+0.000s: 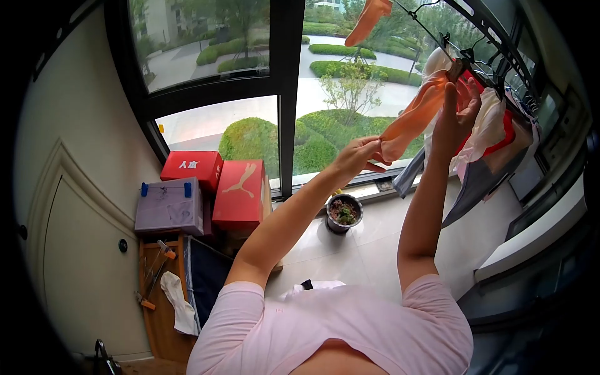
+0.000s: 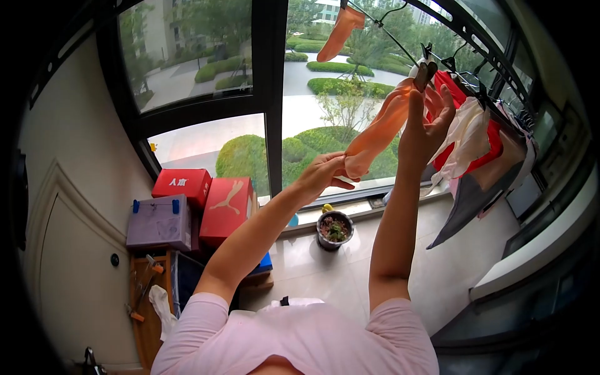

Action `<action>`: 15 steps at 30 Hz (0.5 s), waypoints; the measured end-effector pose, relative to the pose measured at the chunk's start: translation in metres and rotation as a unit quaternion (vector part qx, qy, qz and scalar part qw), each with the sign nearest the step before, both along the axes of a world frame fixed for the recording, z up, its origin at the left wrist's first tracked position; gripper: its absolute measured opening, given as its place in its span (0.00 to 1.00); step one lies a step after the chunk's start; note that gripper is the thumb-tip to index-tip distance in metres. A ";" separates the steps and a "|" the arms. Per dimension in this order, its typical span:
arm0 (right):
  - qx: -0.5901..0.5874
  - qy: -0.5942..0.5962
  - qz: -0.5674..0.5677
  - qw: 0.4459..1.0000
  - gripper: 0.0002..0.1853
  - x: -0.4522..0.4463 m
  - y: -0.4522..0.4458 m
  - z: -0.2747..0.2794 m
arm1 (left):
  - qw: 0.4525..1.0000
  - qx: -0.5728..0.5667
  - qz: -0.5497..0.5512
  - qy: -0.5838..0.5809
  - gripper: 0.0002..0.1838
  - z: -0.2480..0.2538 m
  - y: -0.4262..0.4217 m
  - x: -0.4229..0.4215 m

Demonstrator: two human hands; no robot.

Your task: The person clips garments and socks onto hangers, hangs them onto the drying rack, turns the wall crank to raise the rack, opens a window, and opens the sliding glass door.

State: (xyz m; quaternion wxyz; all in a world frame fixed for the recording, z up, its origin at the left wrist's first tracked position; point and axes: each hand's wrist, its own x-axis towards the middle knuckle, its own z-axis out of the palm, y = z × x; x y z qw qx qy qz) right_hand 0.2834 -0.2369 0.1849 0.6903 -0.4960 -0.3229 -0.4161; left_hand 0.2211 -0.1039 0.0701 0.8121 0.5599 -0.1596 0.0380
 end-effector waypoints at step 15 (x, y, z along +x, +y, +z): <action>-0.091 0.175 0.121 0.973 0.11 -0.036 -0.006 -0.084 | 0.969 0.022 0.165 -0.185 0.16 0.015 -0.031 -0.023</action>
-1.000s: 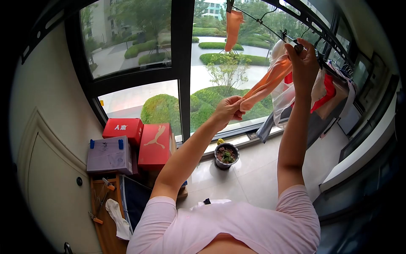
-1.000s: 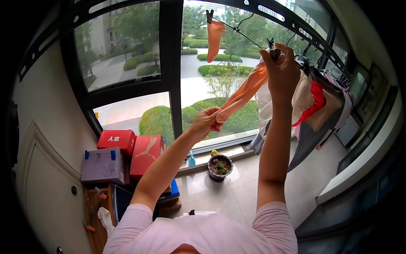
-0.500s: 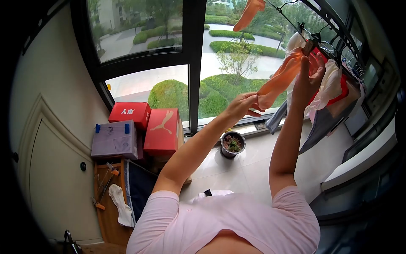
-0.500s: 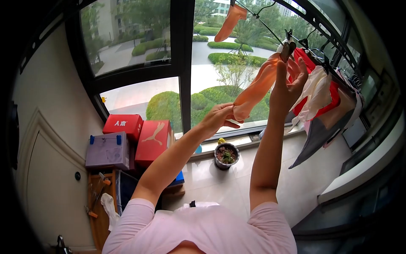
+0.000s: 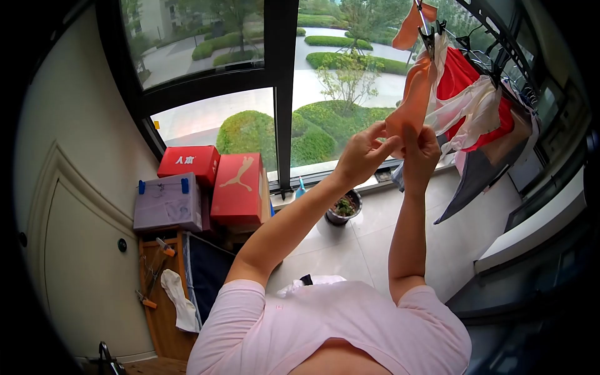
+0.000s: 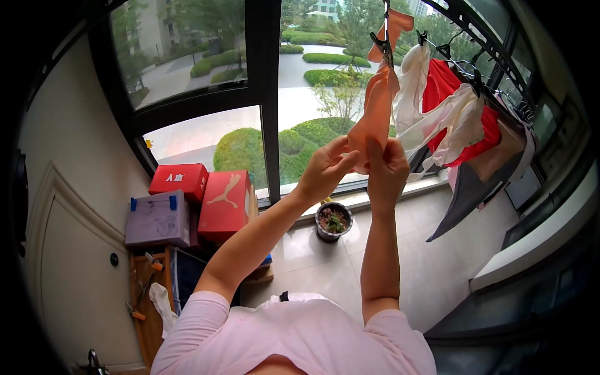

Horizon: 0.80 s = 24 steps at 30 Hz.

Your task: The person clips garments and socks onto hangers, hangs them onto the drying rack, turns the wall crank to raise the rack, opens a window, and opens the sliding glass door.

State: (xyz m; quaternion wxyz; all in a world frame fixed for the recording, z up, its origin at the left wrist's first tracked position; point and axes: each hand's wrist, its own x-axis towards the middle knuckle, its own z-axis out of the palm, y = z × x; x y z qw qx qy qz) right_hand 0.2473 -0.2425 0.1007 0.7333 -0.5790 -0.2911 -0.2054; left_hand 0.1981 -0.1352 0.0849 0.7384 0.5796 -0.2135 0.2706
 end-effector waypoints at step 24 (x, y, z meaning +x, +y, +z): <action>-0.269 -0.321 0.406 0.813 0.08 -0.195 0.217 -0.141 | 0.754 -0.122 0.550 0.339 0.11 -0.216 0.166 -0.291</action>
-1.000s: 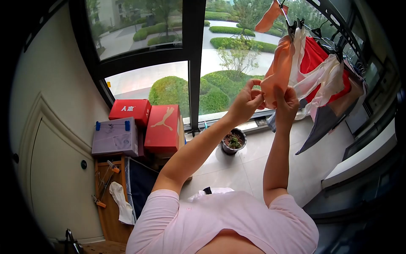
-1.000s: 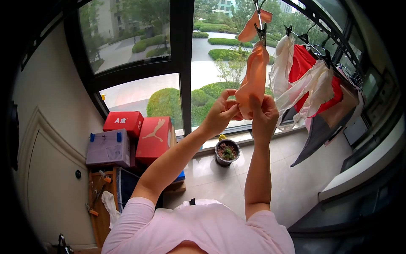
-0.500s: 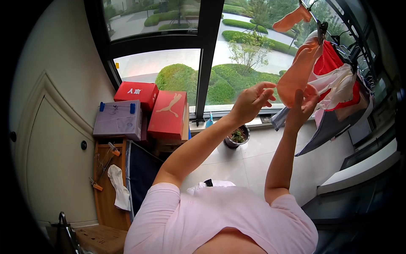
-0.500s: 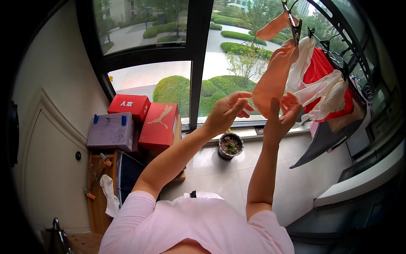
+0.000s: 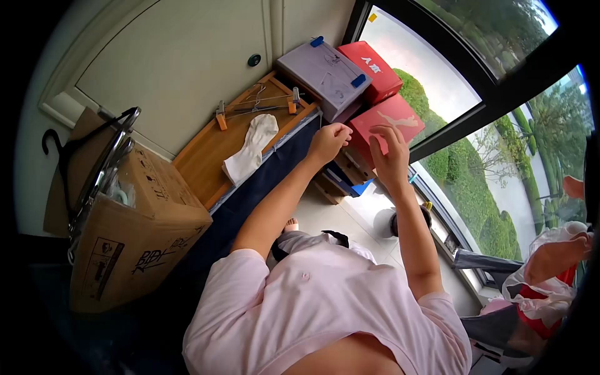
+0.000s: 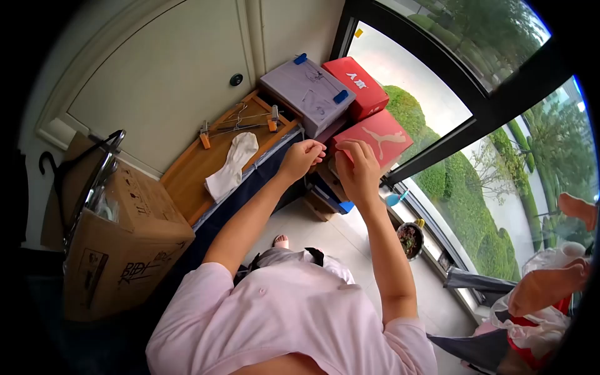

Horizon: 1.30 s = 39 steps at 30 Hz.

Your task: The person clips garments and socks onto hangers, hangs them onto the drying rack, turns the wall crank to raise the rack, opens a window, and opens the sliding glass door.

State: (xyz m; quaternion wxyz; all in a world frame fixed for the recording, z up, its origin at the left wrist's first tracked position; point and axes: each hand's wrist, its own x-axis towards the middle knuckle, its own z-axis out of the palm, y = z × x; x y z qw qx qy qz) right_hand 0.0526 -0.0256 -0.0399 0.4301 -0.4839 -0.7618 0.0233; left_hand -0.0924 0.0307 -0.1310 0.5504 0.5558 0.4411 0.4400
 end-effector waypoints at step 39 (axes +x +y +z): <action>-0.405 -0.077 0.133 0.901 0.15 -0.153 0.186 -0.053 | 0.916 0.118 0.383 -0.019 0.11 -0.025 -0.042 -0.216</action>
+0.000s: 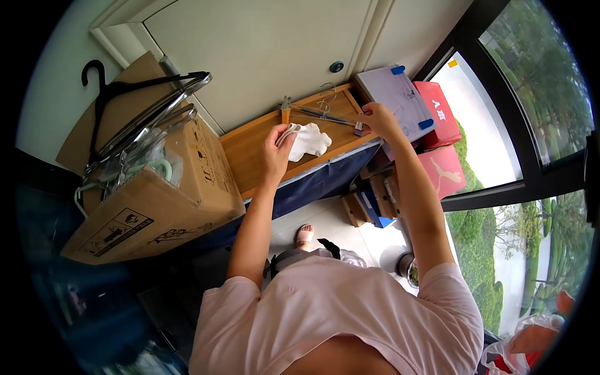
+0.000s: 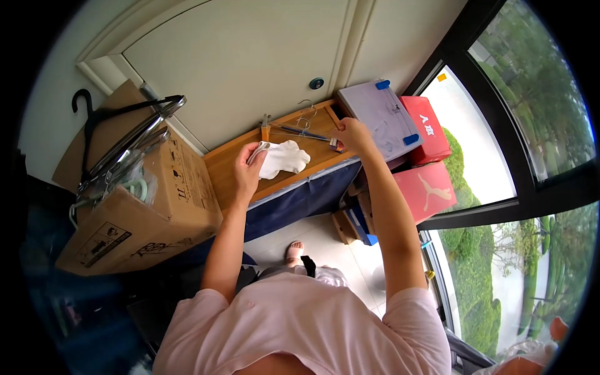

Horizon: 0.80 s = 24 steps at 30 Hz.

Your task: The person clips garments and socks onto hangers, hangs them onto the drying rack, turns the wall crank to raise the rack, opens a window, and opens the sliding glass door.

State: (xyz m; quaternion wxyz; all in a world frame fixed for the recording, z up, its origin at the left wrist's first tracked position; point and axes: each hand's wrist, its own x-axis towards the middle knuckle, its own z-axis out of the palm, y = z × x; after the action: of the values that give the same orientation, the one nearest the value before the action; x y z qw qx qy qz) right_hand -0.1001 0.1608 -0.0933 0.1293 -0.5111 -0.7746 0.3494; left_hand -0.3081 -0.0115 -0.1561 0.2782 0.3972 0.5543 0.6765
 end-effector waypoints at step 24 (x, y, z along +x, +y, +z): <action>0.039 0.486 -0.049 0.872 0.11 0.081 -0.131 0.086 | 0.958 0.039 -0.285 0.009 0.28 0.110 0.034 0.088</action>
State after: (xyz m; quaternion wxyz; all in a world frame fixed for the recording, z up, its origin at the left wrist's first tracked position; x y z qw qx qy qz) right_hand -0.0192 0.0296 -0.0069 0.5262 -0.3087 -0.6010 0.5163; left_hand -0.2206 0.0223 -0.0456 0.4385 0.5557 0.3936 0.5865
